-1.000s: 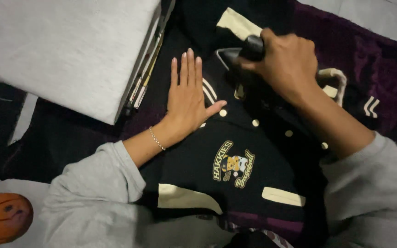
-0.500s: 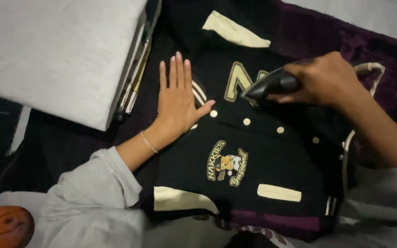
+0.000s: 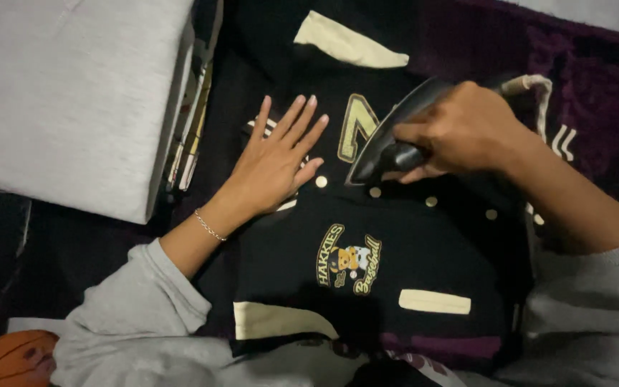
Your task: Ironing a baseball jacket and then folding it on the floor.
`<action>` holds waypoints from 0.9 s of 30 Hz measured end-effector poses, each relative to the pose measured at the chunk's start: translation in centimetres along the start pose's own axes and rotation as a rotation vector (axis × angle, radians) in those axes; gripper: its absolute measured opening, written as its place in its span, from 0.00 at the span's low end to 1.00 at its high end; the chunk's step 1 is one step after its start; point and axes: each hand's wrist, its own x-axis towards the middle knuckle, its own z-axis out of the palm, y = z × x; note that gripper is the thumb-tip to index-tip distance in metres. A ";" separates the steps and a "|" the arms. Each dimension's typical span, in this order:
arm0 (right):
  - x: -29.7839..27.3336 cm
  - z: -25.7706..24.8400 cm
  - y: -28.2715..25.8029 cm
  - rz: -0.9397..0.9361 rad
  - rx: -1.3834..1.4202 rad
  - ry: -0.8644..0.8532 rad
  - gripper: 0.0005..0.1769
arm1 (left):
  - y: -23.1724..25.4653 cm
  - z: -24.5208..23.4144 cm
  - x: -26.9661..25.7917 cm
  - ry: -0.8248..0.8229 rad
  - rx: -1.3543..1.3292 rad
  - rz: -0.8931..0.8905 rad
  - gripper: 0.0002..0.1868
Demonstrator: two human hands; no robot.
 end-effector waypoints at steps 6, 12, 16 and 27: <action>0.9 -0.2 -1.5 0.026 0.117 0.194 0.37 | 0.3 -0.4 0.0 -0.034 -0.053 0.005 0.36; -0.6 2.3 0.5 0.049 0.118 0.045 0.38 | 0.2 -0.4 -0.1 -0.044 -0.056 -0.001 0.37; -4.0 5.8 5.0 0.080 -0.021 -0.038 0.40 | 0.5 -0.3 -0.1 -0.010 -0.028 0.010 0.34; -3.6 4.1 2.3 -0.283 0.172 0.227 0.40 | 1.4 -0.5 1.0 -0.180 -0.351 0.263 0.38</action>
